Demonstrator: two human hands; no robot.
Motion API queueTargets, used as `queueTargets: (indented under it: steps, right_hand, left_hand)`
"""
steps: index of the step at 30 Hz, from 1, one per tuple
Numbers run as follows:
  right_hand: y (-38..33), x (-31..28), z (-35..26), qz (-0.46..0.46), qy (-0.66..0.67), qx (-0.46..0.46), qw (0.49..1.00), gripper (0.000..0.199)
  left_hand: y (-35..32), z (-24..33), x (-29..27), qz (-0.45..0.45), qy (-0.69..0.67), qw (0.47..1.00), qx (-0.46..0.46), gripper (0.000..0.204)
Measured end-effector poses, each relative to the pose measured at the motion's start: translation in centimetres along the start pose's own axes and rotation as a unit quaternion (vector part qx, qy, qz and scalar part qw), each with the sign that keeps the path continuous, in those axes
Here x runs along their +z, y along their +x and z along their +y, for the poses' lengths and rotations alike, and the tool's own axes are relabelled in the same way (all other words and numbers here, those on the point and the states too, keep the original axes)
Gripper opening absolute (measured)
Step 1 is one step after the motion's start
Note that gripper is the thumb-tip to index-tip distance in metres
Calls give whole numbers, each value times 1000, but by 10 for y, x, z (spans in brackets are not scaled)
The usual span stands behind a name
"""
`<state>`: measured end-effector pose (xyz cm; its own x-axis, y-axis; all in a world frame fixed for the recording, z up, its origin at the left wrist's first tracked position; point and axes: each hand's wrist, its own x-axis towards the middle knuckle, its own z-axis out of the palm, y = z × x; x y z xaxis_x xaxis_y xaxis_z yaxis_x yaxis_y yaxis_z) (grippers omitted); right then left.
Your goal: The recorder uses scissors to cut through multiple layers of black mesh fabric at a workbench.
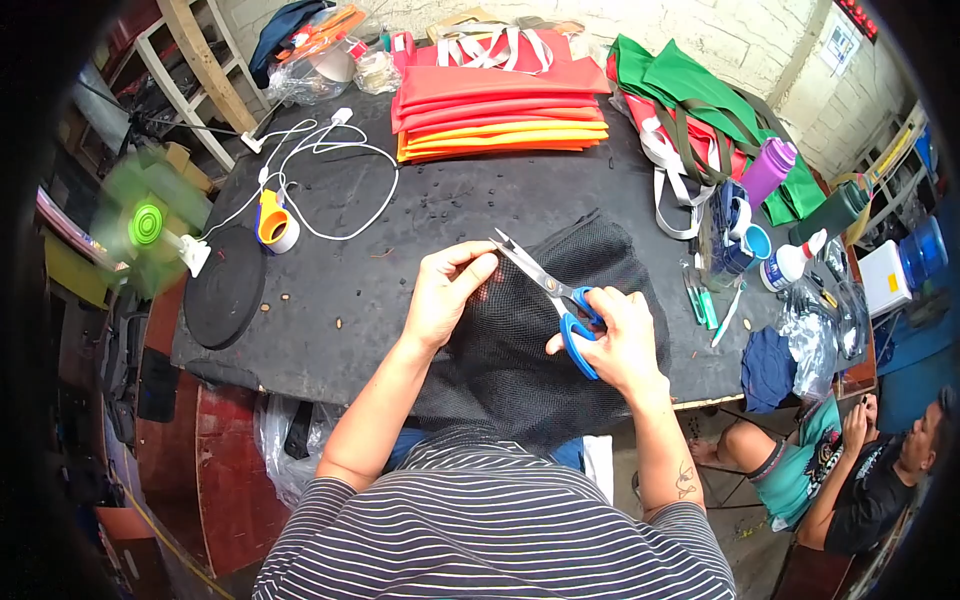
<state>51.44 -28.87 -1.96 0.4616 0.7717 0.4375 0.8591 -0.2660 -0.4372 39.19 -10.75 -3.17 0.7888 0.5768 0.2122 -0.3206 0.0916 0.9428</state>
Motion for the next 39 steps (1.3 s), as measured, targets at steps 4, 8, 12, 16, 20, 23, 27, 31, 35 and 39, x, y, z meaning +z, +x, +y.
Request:
queueTargets:
  steps: [4, 8, 12, 16, 20, 23, 27, 31, 35, 39]
  right_hand:
    - [1, -2, -3, -3, 32, -15, 999, 54]
    - [3, -6, -8, -16, 52, -15, 998, 53]
    - [2, -6, -10, -16, 48, -11, 999, 48]
    - [0, -4, -11, -17, 79, -4, 997, 42]
    - [-2, 6, -2, 5, 219, 85, 972, 37]
    - [17, 7, -6, 31, 341, 74, 937, 43]
    - [38, 1, -19, -82, 504, 129, 850, 26]
    - [63, -42, -21, 54, 513, 105, 850, 25]
    - [81, -98, 6, 131, 535, 60, 832, 25]
    - [74, -150, 25, 153, 534, 42, 831, 21]
  left_hand:
    - [-1, 4, -1, -11, -13, 1000, -10, 17]
    - [-2, 3, -2, -28, -12, 999, 15, 18]
    - [-4, 4, -1, -37, -24, 999, 16, 18]
    - [-6, 5, -1, -28, -35, 999, -3, 18]
    - [-4, 12, 0, -60, -1, 998, 24, 18]
    - [-4, 15, 5, -54, 54, 995, 61, 17]
    - [-4, 14, 14, -80, 109, 986, 100, 22]
    - [-28, 28, 13, -72, 207, 975, 39, 30]
    - [-65, 33, 3, -109, 256, 960, -12, 24]
    - [-85, 26, -8, -188, 213, 956, -67, 23]
